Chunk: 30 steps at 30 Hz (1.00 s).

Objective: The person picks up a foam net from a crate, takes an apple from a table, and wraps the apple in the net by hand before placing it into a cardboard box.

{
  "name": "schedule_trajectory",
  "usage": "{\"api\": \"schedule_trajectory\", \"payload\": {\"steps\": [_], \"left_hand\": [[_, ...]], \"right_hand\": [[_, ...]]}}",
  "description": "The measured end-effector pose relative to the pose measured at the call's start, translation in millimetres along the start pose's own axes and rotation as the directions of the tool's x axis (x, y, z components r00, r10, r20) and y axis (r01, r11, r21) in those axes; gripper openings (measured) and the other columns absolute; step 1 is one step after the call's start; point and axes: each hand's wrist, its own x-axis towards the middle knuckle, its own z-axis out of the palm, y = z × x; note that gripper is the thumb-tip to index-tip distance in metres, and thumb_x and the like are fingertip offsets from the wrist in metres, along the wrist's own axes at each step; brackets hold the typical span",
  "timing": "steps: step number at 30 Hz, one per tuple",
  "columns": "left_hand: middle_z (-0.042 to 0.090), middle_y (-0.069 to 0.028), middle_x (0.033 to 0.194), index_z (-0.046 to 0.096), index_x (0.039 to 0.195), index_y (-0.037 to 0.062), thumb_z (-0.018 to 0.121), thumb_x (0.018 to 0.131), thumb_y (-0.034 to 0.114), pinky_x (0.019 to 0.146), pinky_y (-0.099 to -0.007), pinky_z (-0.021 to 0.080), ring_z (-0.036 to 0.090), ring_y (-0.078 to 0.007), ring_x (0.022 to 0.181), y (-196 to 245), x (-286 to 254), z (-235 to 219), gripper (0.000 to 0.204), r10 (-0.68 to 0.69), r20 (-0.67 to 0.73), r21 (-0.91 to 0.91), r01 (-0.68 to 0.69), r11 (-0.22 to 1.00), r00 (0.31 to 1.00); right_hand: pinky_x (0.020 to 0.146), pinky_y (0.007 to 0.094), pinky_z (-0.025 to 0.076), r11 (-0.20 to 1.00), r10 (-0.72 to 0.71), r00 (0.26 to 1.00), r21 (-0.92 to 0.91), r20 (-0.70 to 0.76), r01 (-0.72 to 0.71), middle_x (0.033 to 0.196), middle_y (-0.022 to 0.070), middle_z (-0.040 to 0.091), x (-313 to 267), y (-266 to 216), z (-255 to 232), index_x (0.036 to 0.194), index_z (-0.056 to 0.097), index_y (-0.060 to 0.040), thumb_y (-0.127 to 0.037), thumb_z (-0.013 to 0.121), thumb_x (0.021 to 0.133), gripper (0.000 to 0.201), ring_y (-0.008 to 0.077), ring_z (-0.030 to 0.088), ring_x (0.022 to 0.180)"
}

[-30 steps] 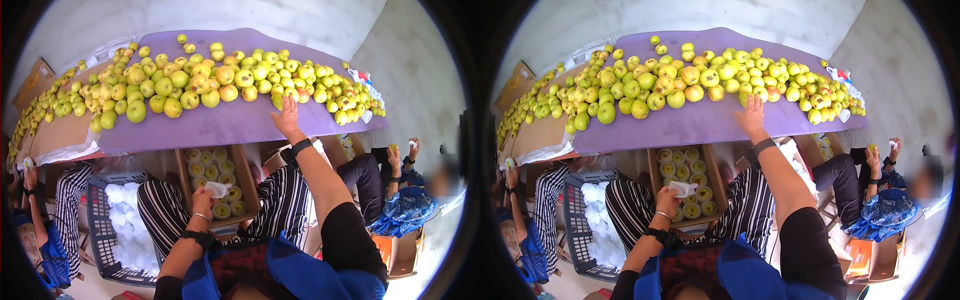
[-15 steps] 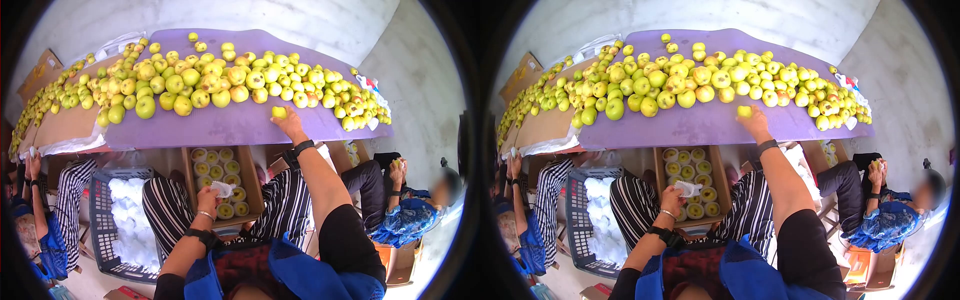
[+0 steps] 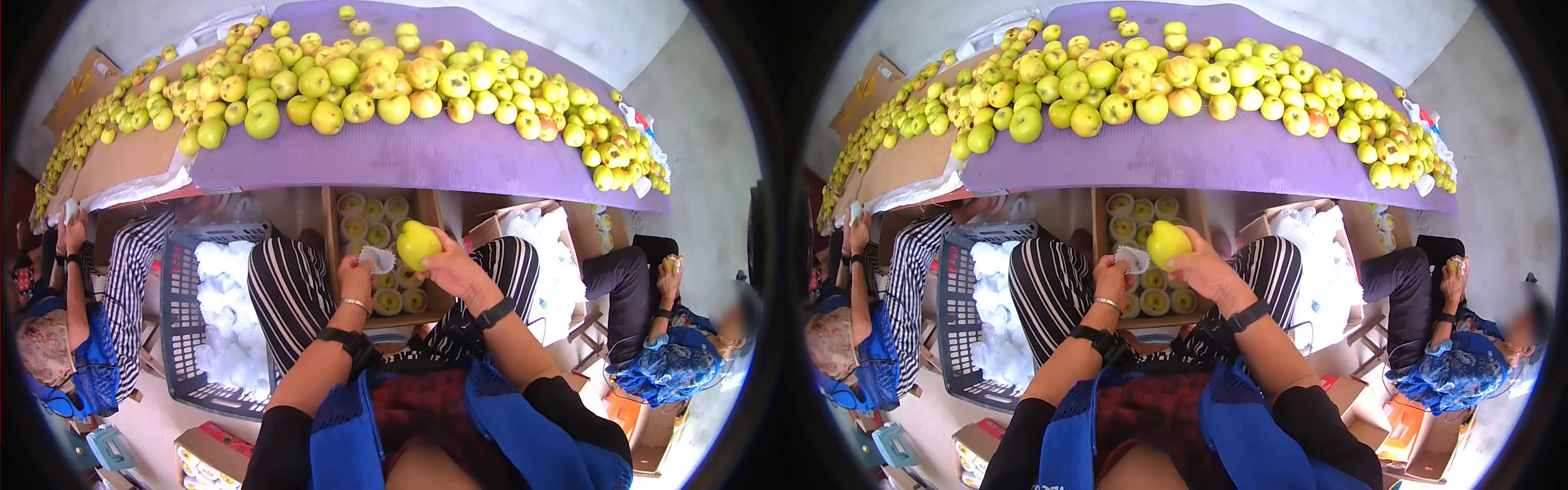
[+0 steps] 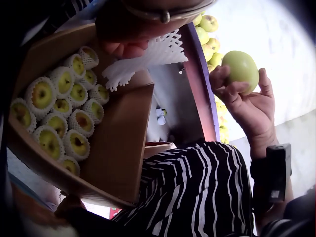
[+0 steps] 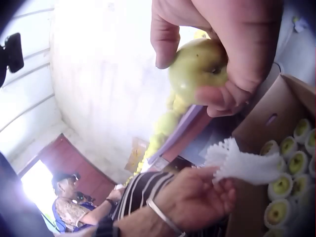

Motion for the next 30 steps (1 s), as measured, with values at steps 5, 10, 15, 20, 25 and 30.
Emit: {"api": "schedule_trajectory", "payload": {"steps": [5,10,15,20,25,30], "left_hand": [[0.052,-0.0011,0.067,0.05,0.08,0.005,0.056,0.075,0.007,0.04,-0.0187,0.037,0.044,-0.0073,0.047,-2.1,0.8,-0.5,0.008,0.111,-0.027,0.098,-0.108,0.989,0.993],[0.053,-0.0012,0.068,0.05,0.081,0.0045,0.057,0.074,0.007,0.042,-0.0198,0.038,0.046,-0.0072,0.05,-15.1,12.6,-1.0,0.01,0.204,0.004,0.187,-0.201,0.962,0.979],[0.053,-0.0006,0.07,0.05,0.082,0.004,0.055,0.075,0.003,0.046,-0.0202,0.039,0.048,-0.007,0.056,-29.0,19.0,-0.9,0.009,0.408,0.123,0.246,-0.427,0.87,0.904],[0.055,-0.0001,0.073,0.051,0.084,0.0047,0.052,0.077,0.001,0.051,-0.0207,0.041,0.051,-0.0077,0.063,-6.2,-4.6,2.6,0.008,0.24,0.246,0.125,-0.276,0.953,0.939],[0.055,0.0,0.074,0.051,0.084,0.0064,0.052,0.079,0.008,0.049,-0.0208,0.042,0.051,-0.0083,0.06,8.3,-14.6,4.3,0.005,0.107,0.194,0.104,-0.129,0.986,0.975],[0.055,0.0005,0.074,0.05,0.085,0.008,0.053,0.08,0.012,0.048,-0.0205,0.042,0.051,-0.0087,0.059,3.1,-5.3,-1.0,0.007,-0.021,0.181,-0.098,0.039,0.994,0.983]], "right_hand": [[0.06,0.0241,0.045,0.975,0.02,1.0,-0.221,-0.002,-0.02,0.099,0.0059,0.052,-0.8,13.0,-3.3,0.116,0.039,-0.0027,-0.004,0.065,0.062,0.06,0.0133,0.053,0.081],[0.078,0.0258,0.042,0.972,0.057,0.994,-0.233,0.09,-0.034,0.103,0.0056,0.051,-0.3,12.9,-6.0,0.114,0.043,0.0003,-0.007,0.068,0.06,0.06,0.0135,0.052,0.09],[0.084,0.0286,0.039,0.991,0.031,0.991,-0.133,0.128,-0.014,0.099,0.0081,0.054,8.3,29.8,-17.3,0.108,0.048,0.0031,-0.008,0.065,0.063,0.049,0.0161,0.051,0.093],[0.082,0.0278,0.04,0.99,0.138,0.98,-0.024,0.143,-0.136,0.1,0.0098,0.053,14.9,28.7,-23.0,0.107,0.048,0.0049,-0.008,0.063,0.066,0.046,0.0173,0.051,0.092],[0.076,0.026,0.042,0.992,0.064,0.998,-0.111,-0.008,-0.065,0.096,0.0099,0.055,15.4,28.5,-23.1,0.106,0.049,0.0041,-0.007,0.063,0.065,0.044,0.0165,0.053,0.086],[0.074,0.0261,0.043,0.87,0.017,0.998,-0.49,-0.062,-0.045,0.093,0.0085,0.056,17.9,32.7,-20.5,0.105,0.049,0.0043,-0.005,0.065,0.062,0.047,0.0146,0.053,0.084]]}}
